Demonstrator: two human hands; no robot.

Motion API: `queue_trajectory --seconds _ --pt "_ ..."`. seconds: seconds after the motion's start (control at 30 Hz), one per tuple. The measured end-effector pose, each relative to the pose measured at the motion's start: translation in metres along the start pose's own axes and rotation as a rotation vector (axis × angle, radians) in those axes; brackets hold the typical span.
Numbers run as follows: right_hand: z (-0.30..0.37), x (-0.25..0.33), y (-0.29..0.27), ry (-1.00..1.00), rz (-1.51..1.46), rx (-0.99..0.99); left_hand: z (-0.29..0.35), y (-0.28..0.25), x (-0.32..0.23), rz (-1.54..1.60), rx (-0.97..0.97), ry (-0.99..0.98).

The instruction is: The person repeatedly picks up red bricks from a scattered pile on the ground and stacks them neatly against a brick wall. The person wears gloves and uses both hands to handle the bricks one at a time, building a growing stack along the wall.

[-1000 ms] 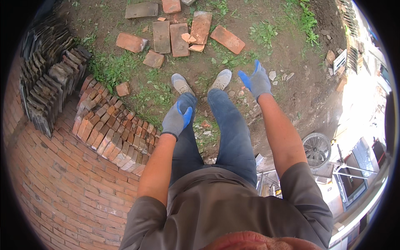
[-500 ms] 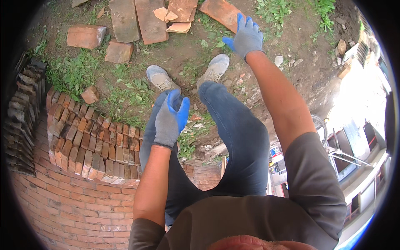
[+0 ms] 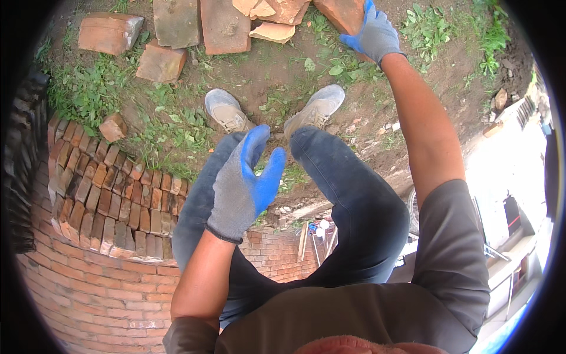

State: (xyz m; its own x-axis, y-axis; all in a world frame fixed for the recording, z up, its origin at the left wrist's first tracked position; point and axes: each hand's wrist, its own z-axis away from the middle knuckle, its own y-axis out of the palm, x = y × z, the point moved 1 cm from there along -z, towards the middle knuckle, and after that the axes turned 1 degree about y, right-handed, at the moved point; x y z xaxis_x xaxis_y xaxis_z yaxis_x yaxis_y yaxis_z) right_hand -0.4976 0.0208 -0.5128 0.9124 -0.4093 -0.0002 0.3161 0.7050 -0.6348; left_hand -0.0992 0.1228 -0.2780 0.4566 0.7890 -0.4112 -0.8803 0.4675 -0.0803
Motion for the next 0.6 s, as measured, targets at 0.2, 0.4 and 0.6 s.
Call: queue_trajectory --seconds 0.2,0.4,0.6 --pt "0.047 -0.003 -0.011 -0.115 -0.839 0.277 -0.005 0.023 -0.005 -0.061 0.011 -0.010" --pt "0.183 0.100 0.013 -0.113 -1.206 0.196 -0.006 0.029 -0.020 -0.040 -0.023 0.084" --pt "0.215 0.182 0.024 -0.354 -1.113 0.273 -0.018 -0.028 -0.011 0.080 -0.158 0.024"
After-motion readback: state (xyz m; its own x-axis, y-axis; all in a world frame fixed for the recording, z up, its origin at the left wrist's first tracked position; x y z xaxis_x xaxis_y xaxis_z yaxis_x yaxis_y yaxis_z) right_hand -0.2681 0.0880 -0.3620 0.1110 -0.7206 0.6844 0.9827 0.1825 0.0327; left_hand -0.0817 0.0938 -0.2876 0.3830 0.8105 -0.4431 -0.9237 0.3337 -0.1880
